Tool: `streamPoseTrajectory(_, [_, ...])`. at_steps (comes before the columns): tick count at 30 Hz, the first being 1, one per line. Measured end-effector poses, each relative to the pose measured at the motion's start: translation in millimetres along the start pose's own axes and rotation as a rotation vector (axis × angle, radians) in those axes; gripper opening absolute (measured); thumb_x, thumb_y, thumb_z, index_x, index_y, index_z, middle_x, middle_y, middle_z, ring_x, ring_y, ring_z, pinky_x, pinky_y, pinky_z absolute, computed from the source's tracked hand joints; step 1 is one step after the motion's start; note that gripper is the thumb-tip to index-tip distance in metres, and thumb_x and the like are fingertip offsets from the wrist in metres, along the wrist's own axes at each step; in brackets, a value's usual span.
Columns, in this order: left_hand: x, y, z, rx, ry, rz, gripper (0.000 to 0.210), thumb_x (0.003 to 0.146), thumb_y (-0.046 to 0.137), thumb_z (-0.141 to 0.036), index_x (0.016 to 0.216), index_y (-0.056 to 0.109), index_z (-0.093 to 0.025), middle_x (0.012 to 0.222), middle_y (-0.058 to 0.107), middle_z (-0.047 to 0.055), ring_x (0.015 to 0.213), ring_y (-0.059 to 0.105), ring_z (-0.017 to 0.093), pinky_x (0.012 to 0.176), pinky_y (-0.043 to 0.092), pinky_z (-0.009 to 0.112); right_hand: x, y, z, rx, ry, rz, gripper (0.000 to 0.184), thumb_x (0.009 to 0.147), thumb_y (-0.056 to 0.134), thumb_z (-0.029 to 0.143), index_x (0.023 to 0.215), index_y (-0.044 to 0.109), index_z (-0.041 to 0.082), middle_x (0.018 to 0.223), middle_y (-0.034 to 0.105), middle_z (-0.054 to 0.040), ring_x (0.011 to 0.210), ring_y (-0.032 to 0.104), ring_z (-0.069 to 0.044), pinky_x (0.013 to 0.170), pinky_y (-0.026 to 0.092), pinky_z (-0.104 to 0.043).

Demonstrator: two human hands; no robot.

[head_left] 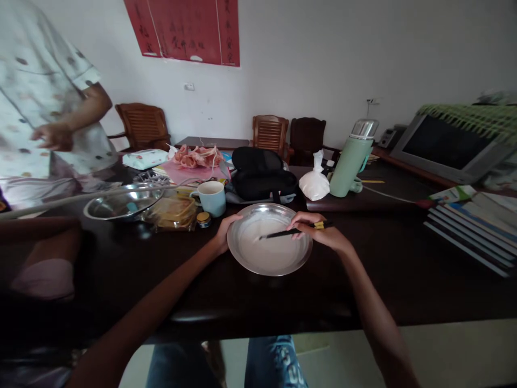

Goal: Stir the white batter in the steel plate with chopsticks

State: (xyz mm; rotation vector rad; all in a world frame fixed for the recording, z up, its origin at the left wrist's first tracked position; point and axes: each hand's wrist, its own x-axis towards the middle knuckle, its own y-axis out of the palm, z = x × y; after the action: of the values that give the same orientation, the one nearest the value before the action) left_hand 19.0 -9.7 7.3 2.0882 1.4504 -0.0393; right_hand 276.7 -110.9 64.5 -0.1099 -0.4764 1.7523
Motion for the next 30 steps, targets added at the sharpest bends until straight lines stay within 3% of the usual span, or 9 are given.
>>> streamPoseTrajectory(4, [-1.4, 1.5, -0.7, 0.000, 0.010, 0.001, 0.016, 0.074, 0.057, -0.023, 0.075, 0.070, -0.013, 0.061, 0.070, 0.004, 0.056, 0.061, 0.018, 0.062, 0.048, 0.029, -3.4, -9.8, -0.9, -0.058, -0.011, -0.119, 0.012, 0.082, 0.058, 0.028, 0.075, 0.062, 0.019, 0.076, 0.070, -0.0014, 0.056, 0.066, -0.015, 0.053, 0.053, -0.026])
streamPoseTrajectory(7, [-0.1, 0.7, -0.3, 0.001, 0.010, 0.003, 0.019, 0.075, 0.055, -0.023, 0.075, 0.070, -0.013, 0.061, 0.070, 0.004, 0.056, 0.061, 0.018, 0.062, 0.048, 0.029, -5.0, -9.0, 2.3, 0.062, 0.023, -0.003, 0.014, 0.081, 0.058, 0.028, 0.074, 0.062, 0.017, 0.072, 0.070, -0.0024, 0.048, 0.062, -0.013, 0.049, 0.051, -0.026])
streamPoseTrajectory(10, [1.9, -1.4, 1.1, -0.004, 0.011, 0.031, 0.019, 0.076, 0.054, -0.025, 0.078, 0.071, -0.016, 0.062, 0.070, 0.004, 0.059, 0.062, 0.019, 0.062, 0.048, 0.029, -0.2, 2.5, 2.9, 0.058, -0.006, 0.021, 0.012, 0.081, 0.057, 0.026, 0.077, 0.064, 0.018, 0.080, 0.071, -0.0032, 0.061, 0.067, -0.016, 0.059, 0.055, -0.030])
streamPoseTrajectory(13, [2.2, -2.1, 1.7, -0.010, 0.053, 0.068, 0.019, 0.076, 0.057, -0.026, 0.085, 0.070, -0.017, 0.065, 0.071, 0.003, 0.060, 0.062, 0.020, 0.063, 0.048, 0.030, 4.3, 4.6, -0.4, -0.053, -0.064, -0.132, 0.009, 0.079, 0.057, 0.023, 0.073, 0.064, 0.020, 0.080, 0.070, -0.0020, 0.076, 0.067, -0.019, 0.068, 0.056, -0.032])
streamPoseTrajectory(15, [1.3, -1.0, 1.3, -0.007, 0.063, 0.065, 0.019, 0.075, 0.058, -0.027, 0.087, 0.070, -0.017, 0.066, 0.071, 0.003, 0.061, 0.062, 0.021, 0.064, 0.048, 0.031, 4.6, 0.0, -3.0, -0.029, -0.053, -0.196, 0.008, 0.077, 0.059, 0.023, 0.071, 0.062, 0.020, 0.073, 0.069, -0.0013, 0.068, 0.066, -0.018, 0.062, 0.056, -0.031])
streamPoseTrajectory(18, [-0.3, 1.3, 0.1, -0.008, 0.028, 0.027, 0.018, 0.077, 0.056, -0.028, 0.081, 0.070, -0.017, 0.062, 0.070, 0.004, 0.060, 0.061, 0.021, 0.065, 0.047, 0.032, 4.4, -1.1, -5.5, 0.142, 0.010, -0.143, 0.007, 0.076, 0.059, 0.027, 0.075, 0.059, 0.020, 0.065, 0.068, -0.0009, 0.059, 0.065, -0.017, 0.054, 0.055, -0.030])
streamPoseTrajectory(23, [-1.0, 2.6, -0.1, -0.037, 0.047, 0.065, 0.021, 0.079, 0.053, -0.026, 0.084, 0.071, -0.016, 0.064, 0.070, 0.003, 0.062, 0.062, 0.020, 0.065, 0.048, 0.031, 8.5, 7.2, -10.0, 0.119, -0.006, -0.123, 0.010, 0.076, 0.060, 0.023, 0.085, 0.058, 0.022, 0.075, 0.070, -0.0003, 0.078, 0.068, -0.019, 0.066, 0.057, -0.032])
streamPoseTrajectory(27, [-1.7, 2.7, 0.1, -0.036, 0.034, 0.033, 0.023, 0.081, 0.052, -0.026, 0.080, 0.070, -0.013, 0.063, 0.070, 0.004, 0.059, 0.061, 0.019, 0.064, 0.047, 0.030, 7.2, -4.4, -12.7, 0.089, -0.028, -0.294, 0.004, 0.075, 0.058, 0.019, 0.078, 0.055, 0.021, 0.067, 0.069, 0.0015, 0.050, 0.059, -0.013, 0.049, 0.050, -0.025])
streamPoseTrajectory(30, [-1.7, 2.0, 0.3, -0.030, 0.023, 0.036, 0.025, 0.083, 0.051, -0.027, 0.078, 0.070, -0.012, 0.063, 0.070, 0.004, 0.059, 0.062, 0.019, 0.064, 0.047, 0.030, 6.4, -3.1, -10.9, 0.181, 0.008, -0.202, 0.005, 0.076, 0.056, 0.021, 0.081, 0.054, 0.020, 0.063, 0.068, 0.0011, 0.045, 0.057, -0.013, 0.044, 0.048, -0.025])
